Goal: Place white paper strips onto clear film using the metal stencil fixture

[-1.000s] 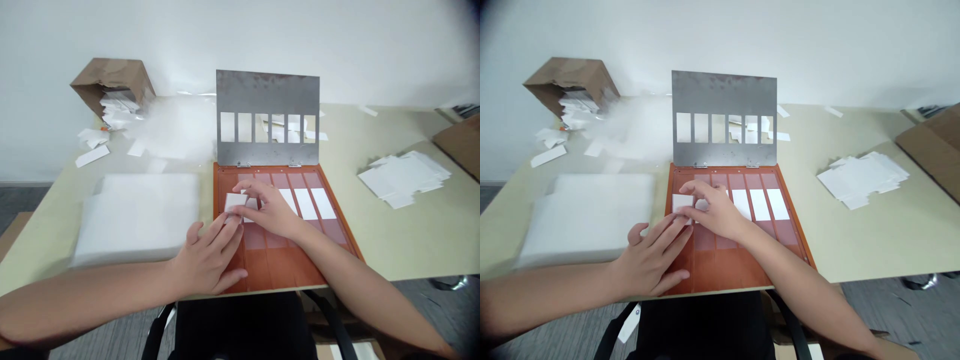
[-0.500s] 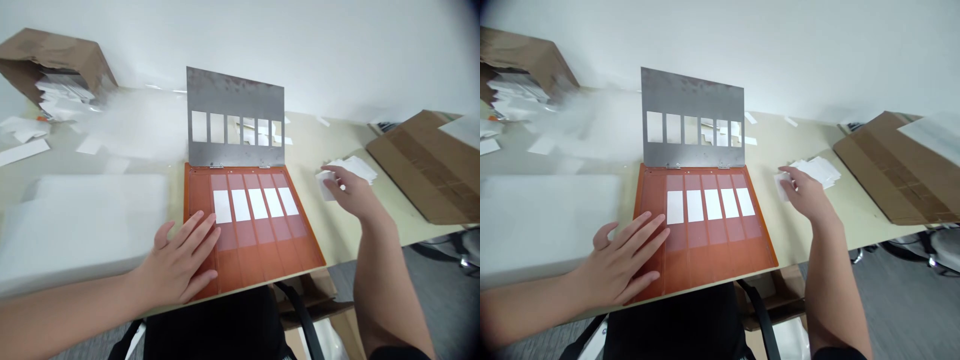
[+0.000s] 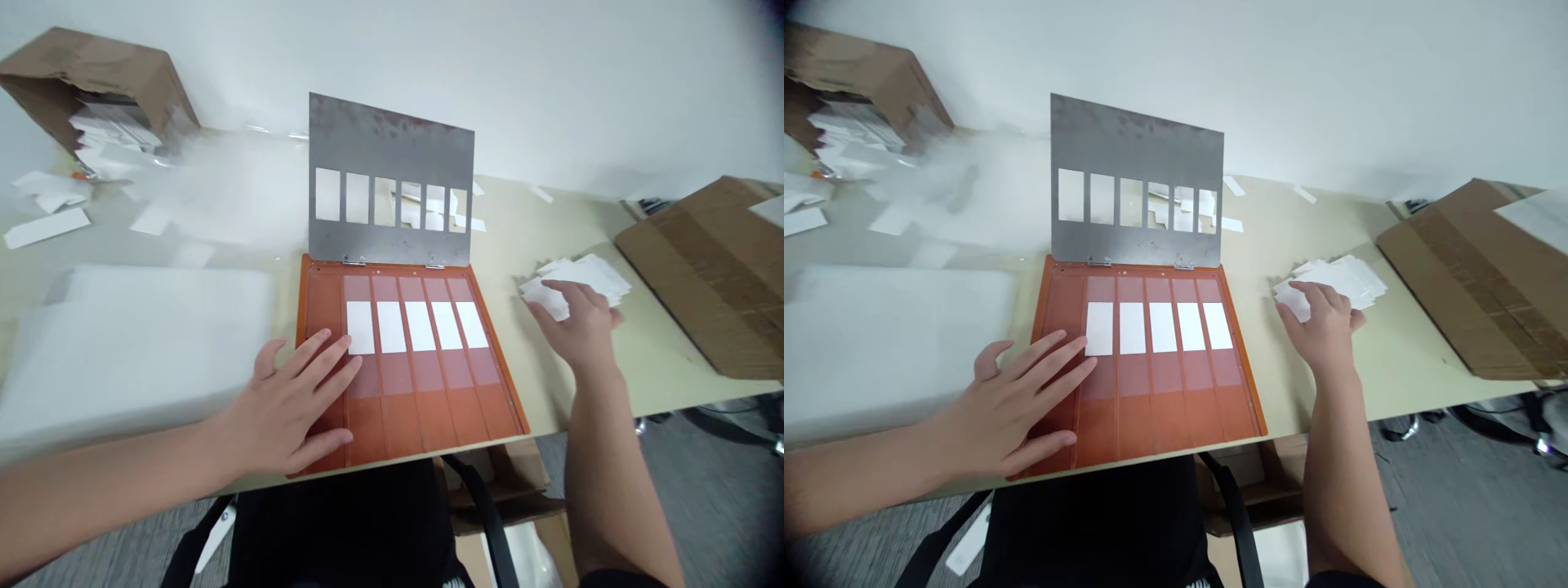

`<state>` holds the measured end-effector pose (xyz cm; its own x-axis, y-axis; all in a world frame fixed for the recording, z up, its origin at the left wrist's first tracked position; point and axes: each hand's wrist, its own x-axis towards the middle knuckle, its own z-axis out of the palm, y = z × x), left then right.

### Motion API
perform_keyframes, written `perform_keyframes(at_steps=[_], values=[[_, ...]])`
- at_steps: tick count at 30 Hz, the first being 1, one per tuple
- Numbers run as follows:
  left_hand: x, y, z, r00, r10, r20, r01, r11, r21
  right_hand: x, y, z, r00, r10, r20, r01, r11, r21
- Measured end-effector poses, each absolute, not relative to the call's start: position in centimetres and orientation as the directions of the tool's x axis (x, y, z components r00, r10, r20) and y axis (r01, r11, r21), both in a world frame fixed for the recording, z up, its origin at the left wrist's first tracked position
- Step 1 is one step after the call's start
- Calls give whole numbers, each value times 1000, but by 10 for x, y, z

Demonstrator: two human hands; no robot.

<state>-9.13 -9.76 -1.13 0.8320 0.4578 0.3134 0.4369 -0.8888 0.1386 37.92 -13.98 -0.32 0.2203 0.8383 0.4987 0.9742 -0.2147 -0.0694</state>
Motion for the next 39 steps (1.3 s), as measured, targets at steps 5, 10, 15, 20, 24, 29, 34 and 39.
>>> perform_keyframes(at_steps=[5, 10, 15, 20, 24, 29, 34, 39], values=[[-75, -87, 6, 890, 410, 200, 373, -907, 198, 333, -114, 21, 25, 878, 479, 970, 94, -223], [-56, -66, 13, 775, 574, 266, 518, -817, 253, 266, -83, 56, -262, 866, 427, 852, 415, -318], [-53, -51, 6, 712, 664, 229, 579, -740, 343, 207, -71, 46, -412, 864, 291, 787, 498, -364], [-57, -50, -3, 703, 650, 289, 545, -753, 368, 188, -73, 16, -483, 824, 295, 748, 564, -350], [-60, -49, -4, 691, 667, 277, 548, -734, 400, 187, -75, 11, -480, 821, 310, 749, 567, -341], [-60, -51, -2, 680, 694, 235, 562, -700, 442, 185, -74, 10, -502, 799, 331, 753, 592, -288], [-61, -51, -2, 685, 694, 221, 557, -695, 454, 185, -74, 8, -537, 769, 347, 741, 626, -241], [-61, -50, -4, 706, 676, 212, 544, -709, 449, 184, -75, 8, -551, 753, 360, 740, 640, -207]])
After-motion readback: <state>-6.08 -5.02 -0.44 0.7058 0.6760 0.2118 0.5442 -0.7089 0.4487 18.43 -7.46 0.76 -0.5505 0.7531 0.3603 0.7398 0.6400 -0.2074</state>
